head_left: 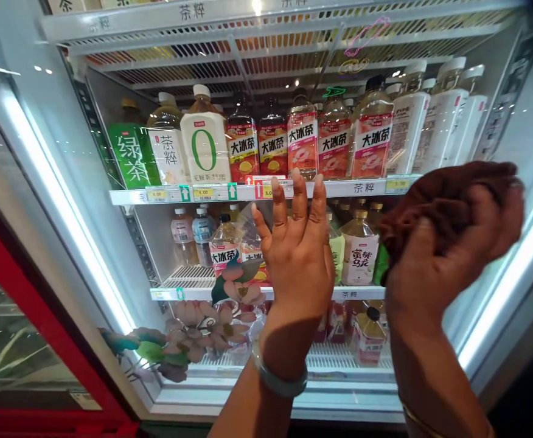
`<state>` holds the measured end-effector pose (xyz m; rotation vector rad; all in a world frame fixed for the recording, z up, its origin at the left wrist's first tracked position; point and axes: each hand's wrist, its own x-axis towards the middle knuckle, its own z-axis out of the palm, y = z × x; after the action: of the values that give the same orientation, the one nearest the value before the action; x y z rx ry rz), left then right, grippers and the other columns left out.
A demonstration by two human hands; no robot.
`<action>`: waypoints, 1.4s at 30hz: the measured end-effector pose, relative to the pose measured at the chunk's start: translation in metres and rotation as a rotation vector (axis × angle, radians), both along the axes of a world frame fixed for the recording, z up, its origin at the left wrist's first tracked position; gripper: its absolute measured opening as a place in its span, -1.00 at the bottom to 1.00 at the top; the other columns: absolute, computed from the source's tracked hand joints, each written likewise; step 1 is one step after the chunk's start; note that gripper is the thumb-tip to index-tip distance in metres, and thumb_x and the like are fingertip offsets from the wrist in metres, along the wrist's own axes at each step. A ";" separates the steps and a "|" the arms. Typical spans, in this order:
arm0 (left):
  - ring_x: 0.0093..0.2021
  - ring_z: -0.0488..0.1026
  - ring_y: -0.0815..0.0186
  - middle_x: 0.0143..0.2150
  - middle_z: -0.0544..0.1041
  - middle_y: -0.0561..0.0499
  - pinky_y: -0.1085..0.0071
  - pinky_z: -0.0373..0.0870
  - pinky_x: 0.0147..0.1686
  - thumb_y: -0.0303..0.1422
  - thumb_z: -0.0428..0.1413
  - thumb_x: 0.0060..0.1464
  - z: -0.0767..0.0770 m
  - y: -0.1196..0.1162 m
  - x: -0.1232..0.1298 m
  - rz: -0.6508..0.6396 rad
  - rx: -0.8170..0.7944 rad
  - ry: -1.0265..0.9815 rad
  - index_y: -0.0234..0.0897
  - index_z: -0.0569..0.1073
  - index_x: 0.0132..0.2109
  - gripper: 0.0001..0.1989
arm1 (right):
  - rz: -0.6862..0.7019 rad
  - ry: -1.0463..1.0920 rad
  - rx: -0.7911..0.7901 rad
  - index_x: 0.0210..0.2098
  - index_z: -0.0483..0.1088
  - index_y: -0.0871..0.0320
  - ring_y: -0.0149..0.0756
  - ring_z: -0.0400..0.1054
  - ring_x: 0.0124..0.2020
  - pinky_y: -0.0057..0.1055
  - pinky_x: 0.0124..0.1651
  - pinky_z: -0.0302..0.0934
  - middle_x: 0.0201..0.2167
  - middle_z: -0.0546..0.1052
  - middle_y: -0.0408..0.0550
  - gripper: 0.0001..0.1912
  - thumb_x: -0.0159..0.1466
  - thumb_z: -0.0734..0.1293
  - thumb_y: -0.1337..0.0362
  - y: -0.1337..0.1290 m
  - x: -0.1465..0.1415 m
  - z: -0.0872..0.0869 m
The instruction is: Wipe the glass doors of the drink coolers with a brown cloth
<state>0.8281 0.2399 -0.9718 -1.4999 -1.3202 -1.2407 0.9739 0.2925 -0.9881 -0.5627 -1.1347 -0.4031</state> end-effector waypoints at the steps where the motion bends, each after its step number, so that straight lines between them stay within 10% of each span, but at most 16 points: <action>1: 0.60 -0.38 0.16 0.60 -0.05 0.07 -0.14 -0.47 0.54 -0.45 -0.05 0.33 0.000 0.000 -0.003 0.004 -0.007 0.002 -0.07 -0.14 0.56 -0.24 | -0.002 -0.034 -0.014 0.40 0.19 -0.20 0.07 -0.12 0.54 0.22 0.55 -0.17 0.50 0.08 -0.13 -0.36 0.37 0.32 0.24 -0.005 -0.015 0.000; 6: 0.60 -0.34 0.22 0.60 -0.07 0.07 -0.02 -0.42 0.56 -0.42 -0.08 0.36 0.002 -0.005 -0.011 -0.004 -0.061 0.033 -0.10 -0.18 0.57 -0.25 | 0.035 -0.293 -0.008 0.34 0.27 -0.20 0.10 0.01 0.51 0.29 0.51 -0.07 0.44 0.21 -0.11 -0.39 0.33 0.36 0.26 -0.021 -0.046 0.006; 12: 0.60 -0.41 0.16 0.60 -0.08 0.10 -0.21 -0.56 0.50 -0.43 -0.07 0.36 0.011 -0.021 -0.034 0.049 -0.057 -0.030 -0.02 -0.23 0.56 -0.23 | -0.076 0.035 0.011 0.40 0.18 -0.11 0.06 -0.06 0.53 0.19 0.48 -0.03 0.48 0.09 -0.01 -0.30 0.30 0.33 0.29 0.009 -0.004 -0.001; 20: 0.59 -0.30 0.22 0.59 -0.03 0.00 -0.06 -0.35 0.56 -0.44 -0.09 0.38 -0.002 -0.022 -0.069 -0.009 -0.016 0.090 -0.14 -0.19 0.56 -0.27 | 0.133 -0.285 -0.063 0.37 0.20 -0.15 0.03 -0.20 0.58 0.28 0.53 -0.13 0.52 0.05 -0.09 -0.35 0.34 0.29 0.39 -0.056 -0.109 0.008; 27: 0.59 -0.24 0.24 0.57 0.01 0.01 -0.01 -0.30 0.57 -0.51 -0.07 0.34 -0.008 -0.034 -0.081 -0.083 -0.051 0.124 -0.13 -0.19 0.56 -0.23 | -0.003 0.037 -0.095 0.39 0.21 0.03 0.09 -0.10 0.54 0.24 0.52 -0.12 0.52 0.01 0.15 -0.31 0.29 0.26 0.46 -0.032 -0.068 0.008; 36: 0.58 -0.23 0.21 0.56 0.06 0.00 -0.08 -0.35 0.56 -0.43 -0.08 0.41 0.000 -0.040 -0.095 -0.053 -0.033 0.103 -0.13 -0.17 0.56 -0.30 | 0.073 -0.268 -0.059 0.34 0.26 -0.07 0.14 -0.09 0.54 0.37 0.46 -0.03 0.48 0.12 0.06 -0.36 0.30 0.31 0.41 -0.063 -0.130 0.001; 42: 0.58 -0.17 0.25 0.57 0.02 0.00 -0.02 -0.28 0.56 -0.42 -0.11 0.43 0.007 -0.052 -0.141 -0.008 0.020 0.088 -0.07 -0.21 0.55 -0.31 | 0.017 0.083 -0.009 0.38 0.24 0.07 0.15 -0.04 0.52 0.22 0.48 0.00 0.48 0.07 0.18 -0.20 0.16 0.32 0.55 -0.036 -0.106 0.005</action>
<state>0.6871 0.1875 -0.9645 -1.5294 -1.2417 -1.1761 0.8679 0.2565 -0.9828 -0.5729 -1.0609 -0.3572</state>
